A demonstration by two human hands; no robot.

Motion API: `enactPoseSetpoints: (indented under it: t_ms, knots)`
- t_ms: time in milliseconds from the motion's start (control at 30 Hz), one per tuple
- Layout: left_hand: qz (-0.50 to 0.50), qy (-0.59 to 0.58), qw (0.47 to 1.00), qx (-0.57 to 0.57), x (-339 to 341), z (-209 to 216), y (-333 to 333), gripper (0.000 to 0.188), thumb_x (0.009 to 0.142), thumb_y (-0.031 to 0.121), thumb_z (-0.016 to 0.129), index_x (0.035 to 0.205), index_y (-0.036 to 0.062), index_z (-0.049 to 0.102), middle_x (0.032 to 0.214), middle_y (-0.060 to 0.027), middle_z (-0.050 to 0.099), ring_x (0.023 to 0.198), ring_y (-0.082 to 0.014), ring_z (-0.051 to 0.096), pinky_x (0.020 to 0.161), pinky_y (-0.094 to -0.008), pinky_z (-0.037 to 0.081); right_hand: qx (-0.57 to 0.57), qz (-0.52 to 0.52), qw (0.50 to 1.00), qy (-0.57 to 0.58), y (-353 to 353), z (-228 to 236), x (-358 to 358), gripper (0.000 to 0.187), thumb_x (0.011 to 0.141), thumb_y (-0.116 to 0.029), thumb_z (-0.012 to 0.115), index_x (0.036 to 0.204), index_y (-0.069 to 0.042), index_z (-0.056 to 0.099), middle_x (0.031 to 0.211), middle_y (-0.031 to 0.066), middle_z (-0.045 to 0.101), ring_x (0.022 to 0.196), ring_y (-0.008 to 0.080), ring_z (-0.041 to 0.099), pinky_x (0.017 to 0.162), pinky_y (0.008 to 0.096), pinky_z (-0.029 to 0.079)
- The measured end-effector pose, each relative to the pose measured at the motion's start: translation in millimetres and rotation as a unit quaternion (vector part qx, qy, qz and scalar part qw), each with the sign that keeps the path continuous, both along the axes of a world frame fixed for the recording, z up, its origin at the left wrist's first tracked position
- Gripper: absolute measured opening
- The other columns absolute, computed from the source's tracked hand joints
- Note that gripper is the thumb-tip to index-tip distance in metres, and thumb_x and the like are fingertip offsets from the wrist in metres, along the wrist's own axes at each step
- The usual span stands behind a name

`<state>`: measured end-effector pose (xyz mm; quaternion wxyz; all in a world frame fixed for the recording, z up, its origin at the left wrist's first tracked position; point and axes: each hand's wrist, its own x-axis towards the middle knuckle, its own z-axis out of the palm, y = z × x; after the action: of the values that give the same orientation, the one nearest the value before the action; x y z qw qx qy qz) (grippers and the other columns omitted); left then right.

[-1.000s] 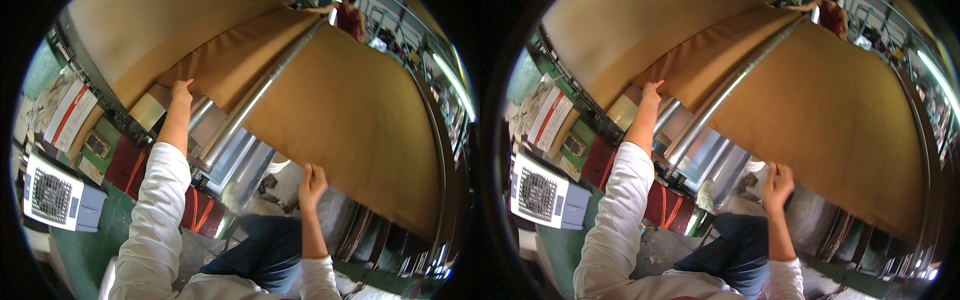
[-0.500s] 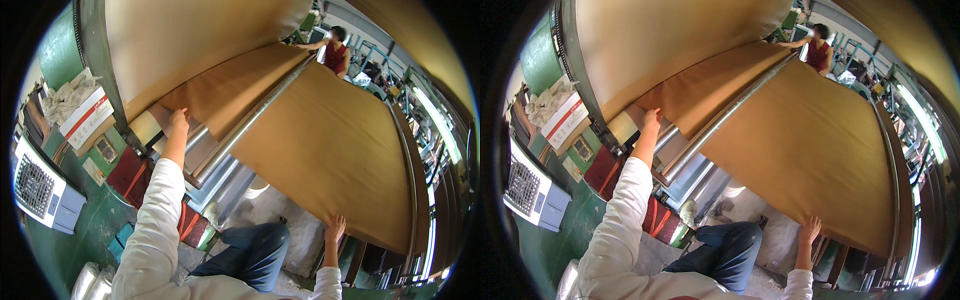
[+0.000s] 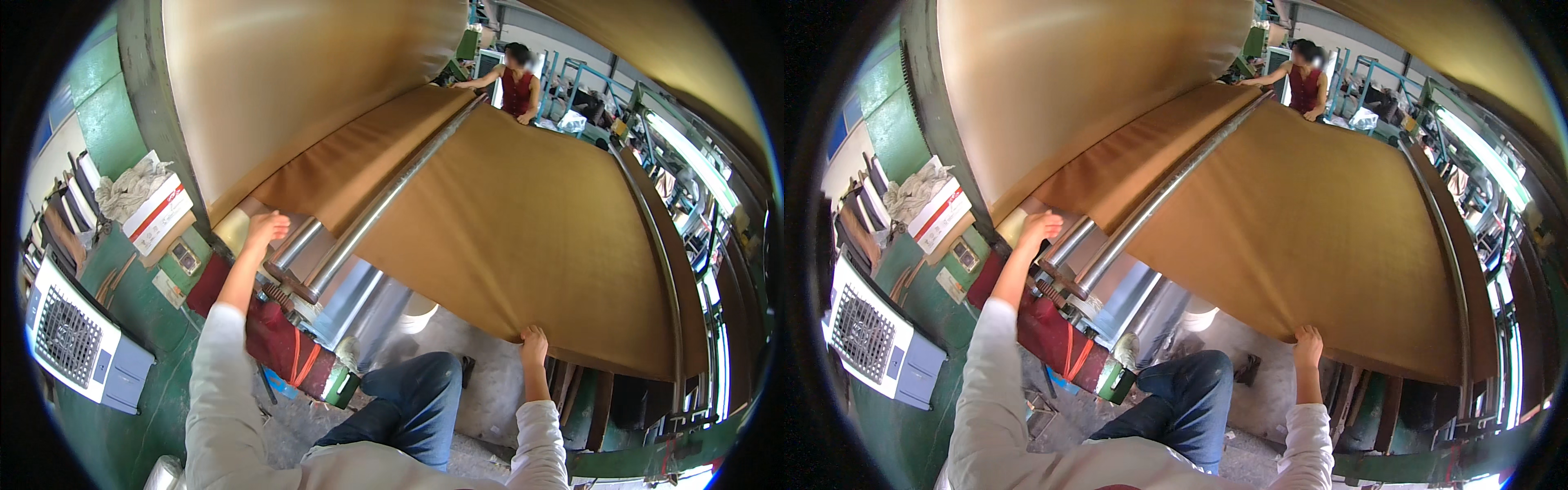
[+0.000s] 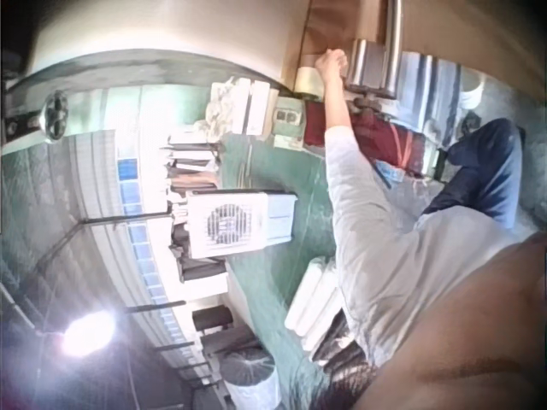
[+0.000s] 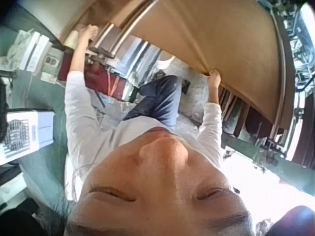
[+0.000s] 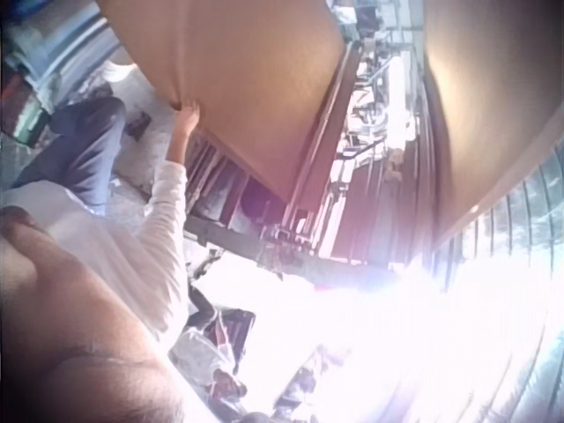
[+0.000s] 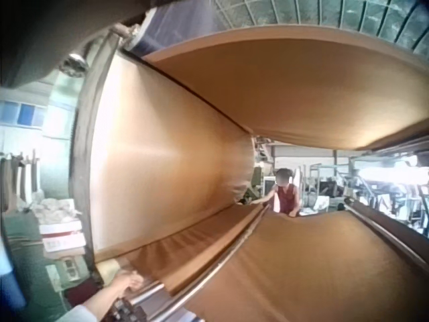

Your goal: The person feeds a large sheet of brown fabric into a roller machine, smoothing and aligning it with both hands. They continue to guide the fabric through the rollers while coworkers assist nearby. The fabric is then folded and handled by hand after passing through the machine.

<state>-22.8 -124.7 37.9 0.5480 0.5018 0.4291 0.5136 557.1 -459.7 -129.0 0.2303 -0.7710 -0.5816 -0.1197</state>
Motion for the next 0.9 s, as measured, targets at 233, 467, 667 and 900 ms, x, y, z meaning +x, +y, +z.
enactPoseSetpoints:
  t_ms: [233,467,667,900]
  knots:
    - [0.519,0.326,0.706,0.356,-69.3,60.8,-195.2,0.035,0.085,0.025,0.053,0.102,-0.0053,0.056,0.098,-0.0235,0.057,0.087,-0.0358,0.056,0.076,-0.0408,0.045,0.032,0.032,0.999,0.007,7.7,-1.4,-7.3,0.013,0.058,0.007,0.054,0.065,-0.004,0.051,0.072,0.0114,0.053,0.074,0.0307,0.052,0.065,0.0397,0.043]
    - [0.591,0.367,0.677,0.24,-142.5,-3.5,-182.3,0.045,0.078,0.022,0.061,0.108,-0.0085,0.051,0.102,-0.0307,0.053,0.087,-0.042,0.054,0.077,-0.0464,0.044,0.025,0.037,0.998,0.043,24.2,-7.5,-19.3,0.012,0.059,0.007,0.052,0.062,-0.005,0.049,0.07,0.0118,0.053,0.075,0.0321,0.053,0.064,0.0403,0.043]
    - [0.62,0.353,0.654,0.253,-136.0,14.0,-188.2,0.033,0.073,0.02,0.067,0.093,-0.0062,0.063,0.084,-0.0226,0.064,0.076,-0.0346,0.062,0.071,-0.0407,0.048,0.039,0.045,0.997,0.043,33.8,-12.8,-24.2,0.012,0.058,0.006,0.053,0.061,-0.005,0.05,0.069,0.0109,0.052,0.072,0.0316,0.053,0.061,0.0402,0.043]
    - [0.616,0.32,0.681,0.235,-138.3,15.7,-190.4,0.027,0.07,0.015,0.068,0.09,-0.0038,0.065,0.078,-0.0197,0.065,0.07,-0.0275,0.064,0.066,-0.0364,0.049,0.03,0.048,0.996,0.071,43.0,-10.1,-40.9,0.015,0.056,0.009,0.055,0.062,-0.005,0.052,0.071,0.0107,0.053,0.073,0.0308,0.053,0.063,0.0394,0.044]
